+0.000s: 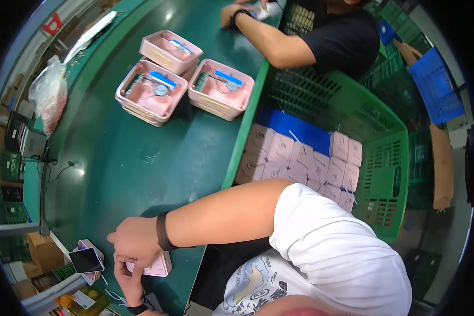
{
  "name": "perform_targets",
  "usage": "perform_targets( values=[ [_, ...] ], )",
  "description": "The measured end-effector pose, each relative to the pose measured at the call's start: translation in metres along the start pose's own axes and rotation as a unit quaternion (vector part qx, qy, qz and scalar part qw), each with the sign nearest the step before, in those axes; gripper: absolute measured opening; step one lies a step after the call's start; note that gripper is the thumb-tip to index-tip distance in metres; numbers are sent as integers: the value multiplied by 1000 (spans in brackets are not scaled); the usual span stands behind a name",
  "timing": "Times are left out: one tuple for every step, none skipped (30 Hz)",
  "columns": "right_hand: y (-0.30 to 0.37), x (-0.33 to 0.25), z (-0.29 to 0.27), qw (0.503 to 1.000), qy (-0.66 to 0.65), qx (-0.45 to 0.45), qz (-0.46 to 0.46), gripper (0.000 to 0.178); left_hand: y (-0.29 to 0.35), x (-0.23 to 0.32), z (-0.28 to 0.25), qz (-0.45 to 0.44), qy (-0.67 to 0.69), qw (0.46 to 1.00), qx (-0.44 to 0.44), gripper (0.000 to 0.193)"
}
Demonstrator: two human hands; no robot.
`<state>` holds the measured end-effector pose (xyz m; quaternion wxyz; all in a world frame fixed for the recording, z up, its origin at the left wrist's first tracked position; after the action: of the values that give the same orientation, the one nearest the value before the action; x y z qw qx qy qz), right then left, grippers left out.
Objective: The person assembles a pink device by placing a white component onto the base, inserting a small white part, and threading a cord through the assembly. They then place the assembled device into a green crate and repeat the process.
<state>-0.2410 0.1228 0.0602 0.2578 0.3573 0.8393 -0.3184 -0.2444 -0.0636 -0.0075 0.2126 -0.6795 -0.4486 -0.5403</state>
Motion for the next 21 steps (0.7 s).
perform_targets(
  values=[
    [-2,-2,2,1000,-8,-15,-1,29,1,1,4,-10,-7,1000,-12,27],
    [-4,-3,5,999,-17,-29,-2,28,3,3,3,-19,-4,1000,7,30],
    [-5,-1,5,999,-28,-20,7,28,5,5,2,-28,-2,999,25,33],
    [-8,0,10,1000,-17,-16,9,30,4,7,3,-34,2,998,45,37],
    [-12,-1,14,1000,-4,-12,12,33,6,8,4,-42,-3,999,34,37],
    [-15,1,16,1000,12,-10,11,35,8,7,2,-48,-5,998,45,42],
    [-17,6,20,1000,13,-6,14,35,9,7,-1,-51,-7,997,59,47],
    [-20,8,23,1000,10,3,11,36,9,7,-3,-53,-7,996,74,52],
    [-25,7,26,1000,6,15,7,37,7,17,-4,-50,-11,996,72,52],
    [-28,6,27,1000,4,27,2,38,7,25,-4,-65,-26,996,50,53],
    [-26,17,31,999,9,28,12,38,0,23,2,-82,-34,996,19,54],
    [-28,18,36,999,11,28,17,40,3,22,2,-100,-48,994,-1,55],
    [-29,20,41,999,13,28,22,41,3,17,-2,-98,-50,994,0,55],
    [-32,17,42,999,13,28,22,42,2,6,-12,-100,-36,994,1,55],
    [-35,14,42,999,13,29,18,42,1,-5,-22,-101,-21,995,1,55],
    [-36,17,46,999,-4,8,34,42,0,-15,-27,-103,-5,995,-3,55],
    [-35,20,48,998,-22,-12,51,42,1,-19,-33,-103,-7,995,-5,55],
    [-34,22,51,996,-40,-31,69,42,4,-24,-39,-110,3,994,-8,56],
    [-35,20,49,996,-40,-29,68,42,4,-21,-39,-116,13,993,-9,57],
    [-36,15,48,997,-39,-28,66,41,3,-20,-37,-122,23,992,-9,58],
    [-36,11,46,997,-39,-27,63,40,1,-19,-34,-123,21,992,-10,58]
  ],
)
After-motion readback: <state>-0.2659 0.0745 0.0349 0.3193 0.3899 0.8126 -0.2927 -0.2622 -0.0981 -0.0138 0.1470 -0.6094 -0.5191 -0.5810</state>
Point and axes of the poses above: each hand's wrist, its own y-axis away from the middle knuckle, its own z-axis out of the palm, x = y × z, the point moved 9 cm from there along -y, towards the middle knuckle, and after that the axes turned 1 degree about -z, right-handed, at the moved point
